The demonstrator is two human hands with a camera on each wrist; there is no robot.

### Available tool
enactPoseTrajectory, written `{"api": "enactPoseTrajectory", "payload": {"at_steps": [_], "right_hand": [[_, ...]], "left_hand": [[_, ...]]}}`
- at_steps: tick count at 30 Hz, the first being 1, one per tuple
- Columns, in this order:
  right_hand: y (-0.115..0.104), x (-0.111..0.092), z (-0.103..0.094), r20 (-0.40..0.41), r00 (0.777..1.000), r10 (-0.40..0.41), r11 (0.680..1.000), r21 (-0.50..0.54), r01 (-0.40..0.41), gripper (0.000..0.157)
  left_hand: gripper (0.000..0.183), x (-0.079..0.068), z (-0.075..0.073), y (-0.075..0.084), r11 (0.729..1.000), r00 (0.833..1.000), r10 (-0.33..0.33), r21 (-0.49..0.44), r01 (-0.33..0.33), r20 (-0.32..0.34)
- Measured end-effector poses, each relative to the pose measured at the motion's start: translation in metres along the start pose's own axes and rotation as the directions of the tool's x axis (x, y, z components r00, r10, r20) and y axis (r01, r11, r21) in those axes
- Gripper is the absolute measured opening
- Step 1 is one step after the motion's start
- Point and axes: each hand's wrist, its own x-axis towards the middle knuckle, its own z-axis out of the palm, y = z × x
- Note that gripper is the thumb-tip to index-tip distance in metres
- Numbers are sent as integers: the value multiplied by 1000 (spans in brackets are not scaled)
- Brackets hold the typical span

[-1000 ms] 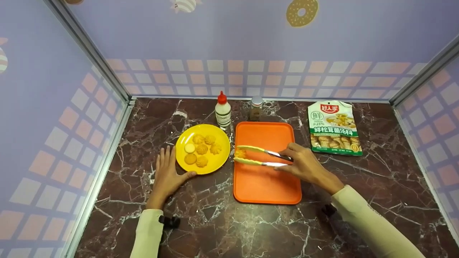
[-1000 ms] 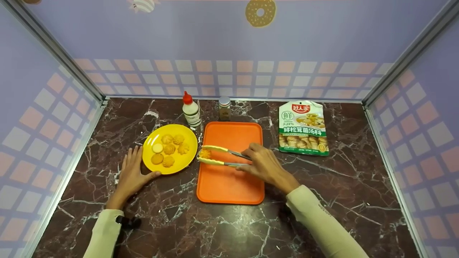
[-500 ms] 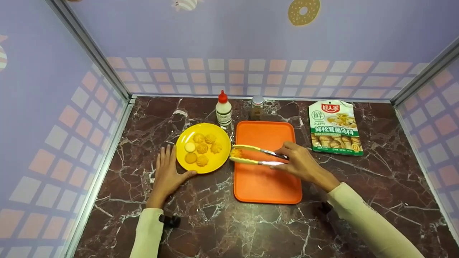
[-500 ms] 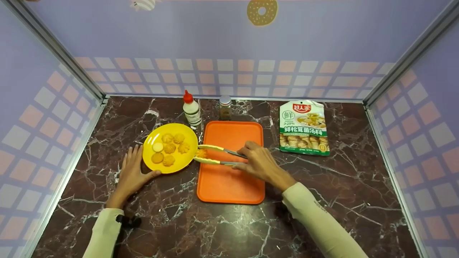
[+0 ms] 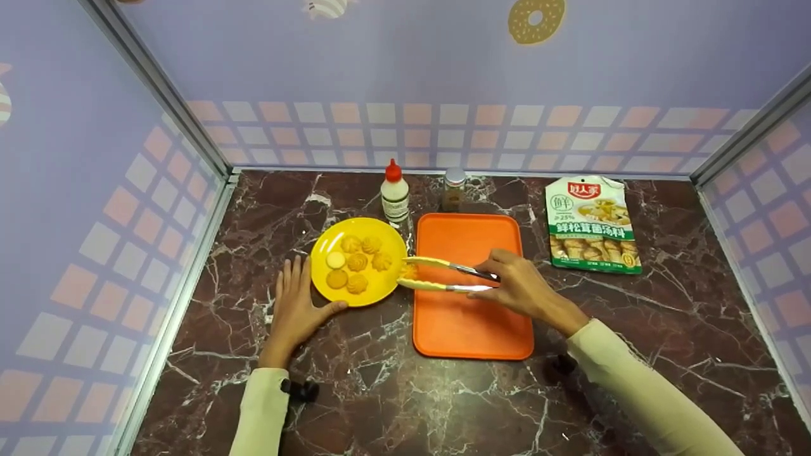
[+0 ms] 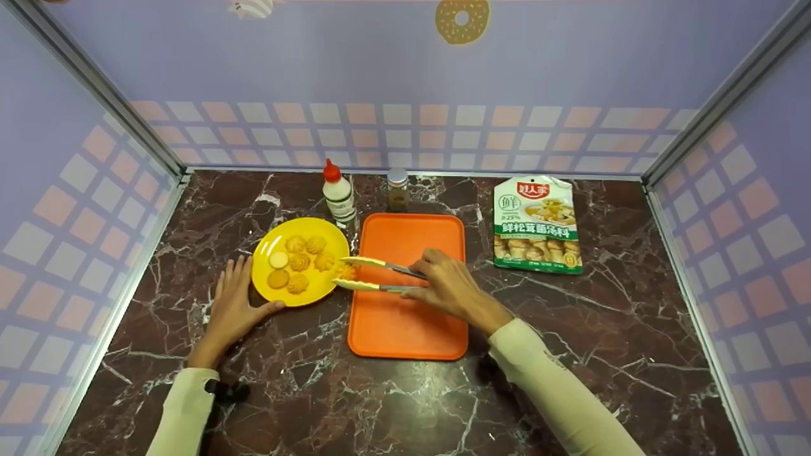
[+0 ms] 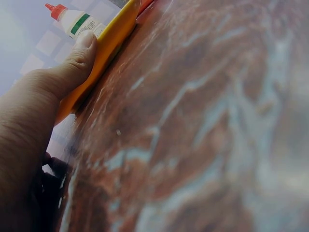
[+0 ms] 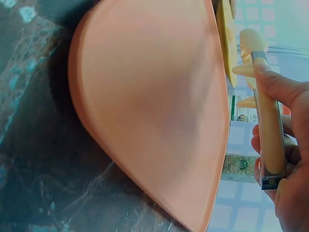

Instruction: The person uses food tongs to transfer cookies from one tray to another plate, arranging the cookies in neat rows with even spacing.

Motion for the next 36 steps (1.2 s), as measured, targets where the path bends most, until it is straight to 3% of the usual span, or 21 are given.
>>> {"api": "enactPoseTrajectory", "payload": {"at_steps": [36], "right_hand": [[-16, 25, 27, 51, 998, 34, 999, -35, -32, 47]], "left_hand": [[135, -1, -1, 1, 1000, 1000, -9, -2, 9, 10]]}}
